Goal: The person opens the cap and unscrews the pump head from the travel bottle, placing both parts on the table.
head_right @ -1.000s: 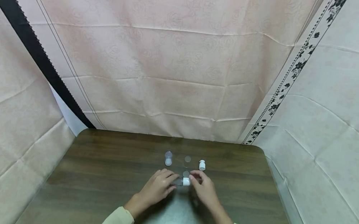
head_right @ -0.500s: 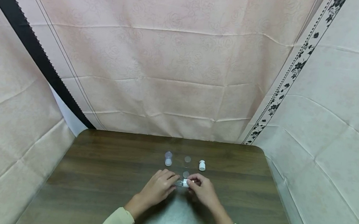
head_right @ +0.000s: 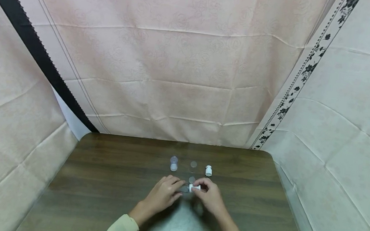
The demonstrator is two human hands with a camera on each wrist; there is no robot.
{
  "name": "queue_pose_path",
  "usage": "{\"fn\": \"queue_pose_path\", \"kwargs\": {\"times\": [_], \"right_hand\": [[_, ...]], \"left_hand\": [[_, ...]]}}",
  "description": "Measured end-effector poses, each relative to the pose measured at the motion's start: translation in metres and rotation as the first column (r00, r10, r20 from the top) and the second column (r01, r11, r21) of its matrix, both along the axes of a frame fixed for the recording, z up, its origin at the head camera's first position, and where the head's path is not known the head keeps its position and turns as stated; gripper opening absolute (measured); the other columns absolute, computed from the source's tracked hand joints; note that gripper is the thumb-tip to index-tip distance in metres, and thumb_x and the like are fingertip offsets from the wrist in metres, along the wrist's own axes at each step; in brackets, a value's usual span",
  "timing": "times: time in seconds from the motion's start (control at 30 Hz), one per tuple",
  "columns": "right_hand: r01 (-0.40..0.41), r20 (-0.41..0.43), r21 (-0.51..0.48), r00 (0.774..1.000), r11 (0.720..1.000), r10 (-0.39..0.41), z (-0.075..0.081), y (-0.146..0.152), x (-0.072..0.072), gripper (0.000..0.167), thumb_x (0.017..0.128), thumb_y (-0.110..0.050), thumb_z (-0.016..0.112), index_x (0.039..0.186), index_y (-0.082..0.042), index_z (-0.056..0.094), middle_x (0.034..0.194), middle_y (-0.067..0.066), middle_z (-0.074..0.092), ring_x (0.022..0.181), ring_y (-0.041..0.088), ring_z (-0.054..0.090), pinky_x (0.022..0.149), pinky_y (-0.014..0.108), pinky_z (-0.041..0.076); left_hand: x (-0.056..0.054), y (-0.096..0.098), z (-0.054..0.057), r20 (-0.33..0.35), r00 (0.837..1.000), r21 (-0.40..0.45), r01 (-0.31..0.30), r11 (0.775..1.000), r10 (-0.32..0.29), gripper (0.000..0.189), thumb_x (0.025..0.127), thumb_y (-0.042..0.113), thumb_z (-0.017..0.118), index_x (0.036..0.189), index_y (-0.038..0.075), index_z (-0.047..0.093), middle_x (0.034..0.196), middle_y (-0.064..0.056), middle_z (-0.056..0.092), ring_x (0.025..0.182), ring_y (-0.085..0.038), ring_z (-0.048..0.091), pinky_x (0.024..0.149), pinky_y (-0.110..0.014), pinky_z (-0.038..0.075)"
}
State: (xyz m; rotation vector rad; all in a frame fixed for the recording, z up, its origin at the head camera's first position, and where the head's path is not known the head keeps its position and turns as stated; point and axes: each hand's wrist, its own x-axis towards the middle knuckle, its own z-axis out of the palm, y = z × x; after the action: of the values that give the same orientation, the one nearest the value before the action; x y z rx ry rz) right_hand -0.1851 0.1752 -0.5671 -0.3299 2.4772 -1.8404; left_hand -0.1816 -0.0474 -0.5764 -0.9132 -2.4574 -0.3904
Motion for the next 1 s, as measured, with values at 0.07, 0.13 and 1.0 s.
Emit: {"fn": "queue_pose_path", "kwargs": {"times": [0.07,0.13,1.0], "right_hand": [[0.016,-0.023,-0.026,1.0,1.0,-0.017,-0.002,-0.001,0.0,0.009,0.091,-0.001,0.076,0.099,0.0,0.071,0.103,0.018,0.071,0.087,0.007,0.061,0.076,0.019,0.051],[0.031,-0.022,-0.056,0.999,0.998,-0.032,-0.004,-0.001,0.0,0.011,0.092,0.002,0.074,0.102,0.003,0.07,0.106,0.021,0.071,0.09,0.008,0.063,0.077,0.019,0.052],[0.159,0.044,0.027,0.986,0.987,-0.16,-0.002,-0.013,0.002,0.037,0.085,0.002,0.082,0.118,0.002,0.065,0.115,0.017,0.066,0.102,0.025,0.072,0.078,0.021,0.059]], "left_hand": [[0.0,0.001,0.0,0.009,1.0,0.004,0.0,1.0,0.0,0.038,0.083,0.027,0.088,0.116,0.014,0.075,0.105,0.003,0.073,0.092,-0.011,0.066,0.073,-0.027,0.053],[0.0,0.001,0.0,0.018,1.0,0.003,-0.001,1.0,0.001,0.038,0.084,0.027,0.088,0.117,0.015,0.075,0.106,0.003,0.073,0.092,-0.011,0.066,0.074,-0.027,0.053],[0.001,0.004,0.003,-0.01,0.999,-0.013,-0.048,0.999,0.048,0.036,0.087,0.03,0.085,0.116,0.012,0.075,0.105,0.001,0.074,0.089,-0.012,0.066,0.074,-0.027,0.055]]}}
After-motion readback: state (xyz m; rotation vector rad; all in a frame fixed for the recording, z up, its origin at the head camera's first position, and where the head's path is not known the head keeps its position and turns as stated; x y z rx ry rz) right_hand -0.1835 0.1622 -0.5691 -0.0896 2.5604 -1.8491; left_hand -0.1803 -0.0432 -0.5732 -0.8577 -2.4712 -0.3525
